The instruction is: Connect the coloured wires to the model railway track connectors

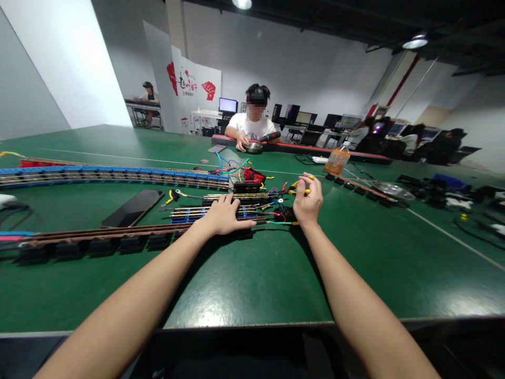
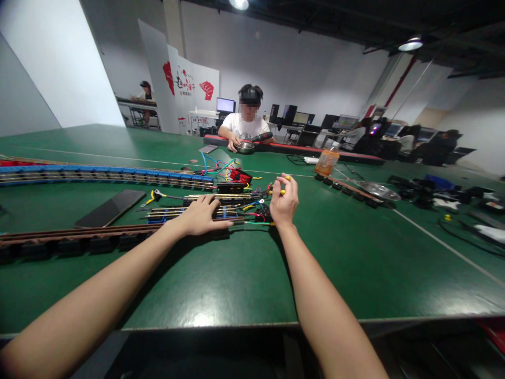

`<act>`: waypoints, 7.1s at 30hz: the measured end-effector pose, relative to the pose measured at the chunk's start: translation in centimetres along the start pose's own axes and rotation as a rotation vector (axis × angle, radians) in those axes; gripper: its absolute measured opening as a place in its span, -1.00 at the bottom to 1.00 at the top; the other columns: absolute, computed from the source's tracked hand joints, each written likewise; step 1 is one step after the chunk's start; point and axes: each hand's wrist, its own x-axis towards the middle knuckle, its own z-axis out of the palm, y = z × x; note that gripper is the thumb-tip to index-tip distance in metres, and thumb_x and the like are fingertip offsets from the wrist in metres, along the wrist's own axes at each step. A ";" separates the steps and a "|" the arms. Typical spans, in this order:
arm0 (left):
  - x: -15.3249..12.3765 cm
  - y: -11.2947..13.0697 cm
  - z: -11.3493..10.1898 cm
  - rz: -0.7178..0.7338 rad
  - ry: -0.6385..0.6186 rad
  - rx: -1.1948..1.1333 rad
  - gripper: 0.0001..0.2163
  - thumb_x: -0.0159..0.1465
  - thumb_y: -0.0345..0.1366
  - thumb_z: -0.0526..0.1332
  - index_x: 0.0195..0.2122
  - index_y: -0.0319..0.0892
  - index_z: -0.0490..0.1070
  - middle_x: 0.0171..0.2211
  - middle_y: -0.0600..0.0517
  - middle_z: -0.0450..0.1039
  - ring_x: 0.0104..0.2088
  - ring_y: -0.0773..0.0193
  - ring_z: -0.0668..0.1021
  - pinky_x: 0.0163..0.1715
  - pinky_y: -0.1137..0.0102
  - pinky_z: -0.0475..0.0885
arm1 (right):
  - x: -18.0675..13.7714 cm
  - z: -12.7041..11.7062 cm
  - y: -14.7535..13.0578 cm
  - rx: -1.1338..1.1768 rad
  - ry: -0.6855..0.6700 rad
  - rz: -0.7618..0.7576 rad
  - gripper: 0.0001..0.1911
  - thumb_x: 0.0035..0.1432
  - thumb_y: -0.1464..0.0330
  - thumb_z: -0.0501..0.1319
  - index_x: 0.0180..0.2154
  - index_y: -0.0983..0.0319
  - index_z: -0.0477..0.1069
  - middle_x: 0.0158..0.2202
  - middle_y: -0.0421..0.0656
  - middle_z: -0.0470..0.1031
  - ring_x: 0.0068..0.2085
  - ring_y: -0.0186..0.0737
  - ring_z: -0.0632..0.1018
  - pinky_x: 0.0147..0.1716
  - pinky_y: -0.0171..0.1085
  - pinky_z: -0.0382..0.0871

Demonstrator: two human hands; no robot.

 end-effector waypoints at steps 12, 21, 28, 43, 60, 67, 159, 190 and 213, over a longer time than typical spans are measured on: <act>0.0 0.0 0.0 -0.001 0.003 -0.016 -0.09 0.06 0.47 -0.13 0.13 -0.20 0.34 0.26 -0.29 0.16 0.26 -0.29 0.17 0.11 -0.02 0.23 | 0.0 -0.2 -0.4 0.041 -0.021 -0.035 -0.64 0.31 0.11 0.02 -0.18 0.22 0.43 -0.03 0.05 0.46 0.06 -0.07 0.47 0.07 -0.01 0.35; 0.1 0.0 0.1 -0.003 0.011 -0.007 -0.09 0.07 0.47 -0.13 0.12 -0.21 0.35 0.25 -0.29 0.19 0.24 -0.27 0.21 0.12 -0.01 0.22 | 0.2 -0.3 -0.4 0.103 -0.153 -0.086 -0.59 0.31 0.04 -0.01 -0.21 0.20 0.40 -0.03 0.04 0.46 0.07 -0.06 0.47 0.05 -0.02 0.37; 0.1 -0.1 0.2 0.003 0.009 -0.019 -0.08 0.06 0.47 -0.12 0.13 -0.23 0.35 0.25 -0.31 0.18 0.25 -0.31 0.18 0.12 -0.03 0.22 | 0.4 -0.4 -0.2 0.123 -0.192 -0.071 -0.59 0.31 0.03 -0.01 -0.21 0.20 0.40 -0.03 0.03 0.48 0.06 -0.09 0.48 0.09 -0.03 0.31; 0.1 0.0 0.1 0.004 0.008 -0.007 -0.07 0.07 0.47 -0.13 0.13 -0.26 0.34 0.25 -0.34 0.17 0.25 -0.31 0.19 0.13 -0.02 0.22 | 0.3 -0.3 0.1 0.129 -0.315 -0.112 -0.78 0.23 0.17 0.16 -0.27 0.18 0.25 -0.01 0.06 0.44 0.04 -0.07 0.48 -0.04 -0.08 0.39; 0.0 0.1 0.0 0.005 0.001 -0.006 -0.06 0.08 0.47 -0.13 0.15 -0.28 0.31 0.27 -0.36 0.13 0.24 -0.32 0.20 0.13 -0.04 0.22 | 0.1 -0.9 -1.9 0.115 -0.637 -0.146 -0.55 -0.04 0.58 0.06 -0.08 0.18 0.37 -0.08 -0.10 0.48 -0.12 -0.15 0.54 -0.20 -0.24 0.47; 0.0 0.2 0.0 0.003 0.001 -0.005 -0.07 0.08 0.46 -0.12 0.15 -0.27 0.32 0.26 -0.35 0.15 0.25 -0.31 0.20 0.13 -0.03 0.22 | -0.3 -0.8 -2.3 0.072 -0.689 -0.232 -0.49 -0.06 0.61 0.05 -0.05 0.17 0.39 -0.03 -0.10 0.49 -0.02 -0.14 0.52 0.00 -0.19 0.42; 0.1 -0.1 0.1 -0.002 -0.029 -0.035 -0.03 0.05 0.48 -0.13 0.18 -0.28 0.29 0.29 -0.37 0.09 0.27 -0.34 0.14 0.12 -0.09 0.21 | -0.1 0.0 0.7 0.307 -0.306 0.335 -0.64 0.21 0.15 0.12 -0.01 0.17 0.29 -0.34 -0.20 0.53 -0.25 -0.26 0.57 -0.15 -0.21 0.44; -0.1 0.4 -0.3 0.002 -0.014 -0.025 -0.11 0.10 0.43 -0.07 0.10 -0.31 0.34 0.24 -0.38 0.16 0.22 -0.33 0.22 0.12 -0.05 0.23 | 0.2 -1.4 -1.2 -0.333 -1.022 -0.427 -0.66 0.31 0.32 0.11 0.08 0.03 0.45 -0.19 -0.14 0.63 -0.22 -0.17 0.58 -0.29 -0.33 0.28; 0.2 0.0 0.3 0.000 -0.003 -0.015 -0.06 0.06 0.47 -0.13 0.15 -0.25 0.32 0.28 -0.35 0.11 0.25 -0.32 0.17 0.13 -0.07 0.21 | -0.6 -0.5 -1.8 0.059 -0.514 0.202 -0.60 0.31 0.07 0.02 -0.02 0.15 0.40 -0.55 -0.27 0.44 -0.52 -0.30 0.48 -0.42 -0.35 0.31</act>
